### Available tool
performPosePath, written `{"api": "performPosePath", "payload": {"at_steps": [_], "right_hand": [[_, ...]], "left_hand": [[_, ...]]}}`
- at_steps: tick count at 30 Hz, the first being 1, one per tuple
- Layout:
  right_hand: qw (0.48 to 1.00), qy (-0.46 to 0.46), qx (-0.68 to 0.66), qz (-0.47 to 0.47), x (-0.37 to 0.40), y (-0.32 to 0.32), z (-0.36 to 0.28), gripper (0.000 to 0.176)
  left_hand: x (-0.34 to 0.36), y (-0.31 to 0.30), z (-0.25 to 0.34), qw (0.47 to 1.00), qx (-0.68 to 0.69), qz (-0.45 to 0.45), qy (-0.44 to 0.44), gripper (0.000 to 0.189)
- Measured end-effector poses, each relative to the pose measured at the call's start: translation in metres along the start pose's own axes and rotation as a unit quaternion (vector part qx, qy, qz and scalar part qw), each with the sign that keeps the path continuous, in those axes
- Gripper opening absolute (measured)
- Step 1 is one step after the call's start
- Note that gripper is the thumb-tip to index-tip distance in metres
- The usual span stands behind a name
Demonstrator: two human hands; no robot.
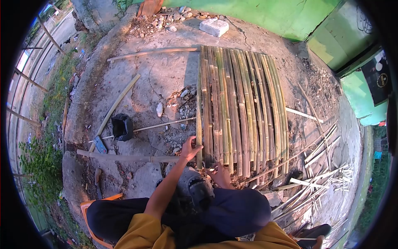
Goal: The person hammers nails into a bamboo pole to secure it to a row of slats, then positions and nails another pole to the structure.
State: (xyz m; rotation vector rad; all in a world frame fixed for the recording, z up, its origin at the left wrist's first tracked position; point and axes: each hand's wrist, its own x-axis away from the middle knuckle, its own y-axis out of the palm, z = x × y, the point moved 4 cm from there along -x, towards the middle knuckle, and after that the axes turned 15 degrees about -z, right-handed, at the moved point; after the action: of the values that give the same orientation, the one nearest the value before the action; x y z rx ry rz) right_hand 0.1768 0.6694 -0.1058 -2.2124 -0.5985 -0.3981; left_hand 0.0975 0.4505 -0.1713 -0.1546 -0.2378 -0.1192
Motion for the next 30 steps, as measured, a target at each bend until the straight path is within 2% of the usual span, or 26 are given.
{"api": "performPosePath", "payload": {"at_steps": [1, 4, 8, 14, 16, 19, 29, 30], "right_hand": [[1.000, 0.001, 0.009, -0.008, -0.001, 0.002, -0.001, 0.049], [1.000, 0.001, 0.018, -0.017, -0.004, 0.003, 0.000, 0.050], [0.999, 0.007, 0.024, -0.025, -0.004, 0.005, 0.001, 0.052], [0.998, 0.028, 0.037, -0.053, 0.002, 0.004, -0.007, 0.055], [0.997, 0.031, 0.038, -0.054, 0.000, 0.004, -0.006, 0.055], [0.998, 0.025, 0.041, -0.047, -0.002, 0.008, -0.001, 0.054], [0.998, 0.015, 0.028, -0.059, -0.002, 0.006, -0.006, 0.053], [0.998, 0.015, 0.028, -0.059, -0.002, 0.008, -0.005, 0.053]], "left_hand": [[0.000, -0.001, 0.001, 0.999, -0.044, -0.004, -0.004, 0.070], [0.003, 0.000, 0.003, 0.997, -0.076, 0.009, -0.004, 0.070], [0.004, 0.001, 0.001, 0.996, -0.087, 0.017, 0.019, 0.070], [0.005, 0.002, 0.001, 0.999, -0.045, -0.002, -0.020, 0.076], [0.006, 0.003, 0.002, 0.994, -0.111, 0.017, 0.003, 0.080], [0.007, 0.003, 0.009, 0.994, -0.105, 0.019, 0.000, 0.082], [0.007, 0.005, 0.015, 0.986, -0.160, 0.035, 0.007, 0.082], [0.006, 0.005, 0.011, 0.987, -0.157, 0.040, 0.016, 0.076]]}}
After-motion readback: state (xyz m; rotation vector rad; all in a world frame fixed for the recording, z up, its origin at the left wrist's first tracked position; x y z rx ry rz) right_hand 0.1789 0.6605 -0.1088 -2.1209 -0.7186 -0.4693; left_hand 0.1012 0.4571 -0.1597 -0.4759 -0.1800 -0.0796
